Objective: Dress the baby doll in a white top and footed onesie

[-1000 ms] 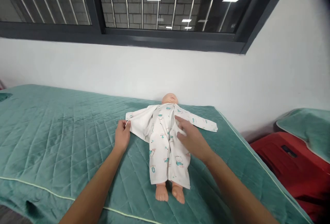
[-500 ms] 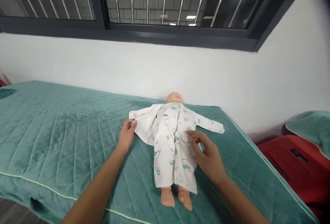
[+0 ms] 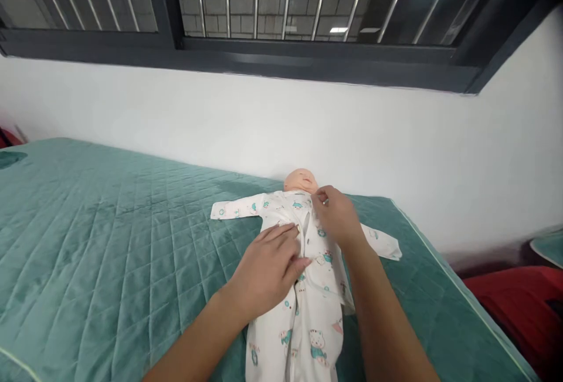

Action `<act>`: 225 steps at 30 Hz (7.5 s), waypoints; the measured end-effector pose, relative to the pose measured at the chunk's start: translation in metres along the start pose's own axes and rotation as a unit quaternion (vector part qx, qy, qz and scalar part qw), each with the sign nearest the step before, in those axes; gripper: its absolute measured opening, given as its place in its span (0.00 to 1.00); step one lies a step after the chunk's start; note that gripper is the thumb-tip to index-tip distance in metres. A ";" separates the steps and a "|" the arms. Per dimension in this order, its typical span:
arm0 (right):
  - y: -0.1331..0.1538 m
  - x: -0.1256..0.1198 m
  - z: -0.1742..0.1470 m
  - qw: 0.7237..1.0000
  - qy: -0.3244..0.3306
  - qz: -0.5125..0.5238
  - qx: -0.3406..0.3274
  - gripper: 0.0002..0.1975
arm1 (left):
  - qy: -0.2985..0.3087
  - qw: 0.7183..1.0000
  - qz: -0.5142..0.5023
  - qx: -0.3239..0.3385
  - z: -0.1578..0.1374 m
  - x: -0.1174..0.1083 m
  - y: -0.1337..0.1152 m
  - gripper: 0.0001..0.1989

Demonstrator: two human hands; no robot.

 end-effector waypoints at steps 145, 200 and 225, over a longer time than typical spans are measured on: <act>-0.029 0.037 0.016 0.994 0.022 0.111 0.007 0.16 | -0.051 0.982 -0.094 -0.155 0.098 0.030 0.130 0.11; -0.034 0.022 -0.041 0.922 0.126 0.341 0.133 0.12 | -0.112 0.944 -0.227 -0.210 0.056 0.012 0.070 0.06; -0.011 0.019 -0.052 0.981 0.122 0.131 0.068 0.16 | -0.094 0.960 -0.158 -0.211 0.056 0.015 0.072 0.10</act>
Point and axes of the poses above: each hand's wrist, its own z-axis towards the middle knuckle, its own x-axis out of the palm, y = z × x, the point moved 5 cm from there along z, towards the middle knuckle, and after that the axes turned 15 degrees about x, right-handed, at the moved point
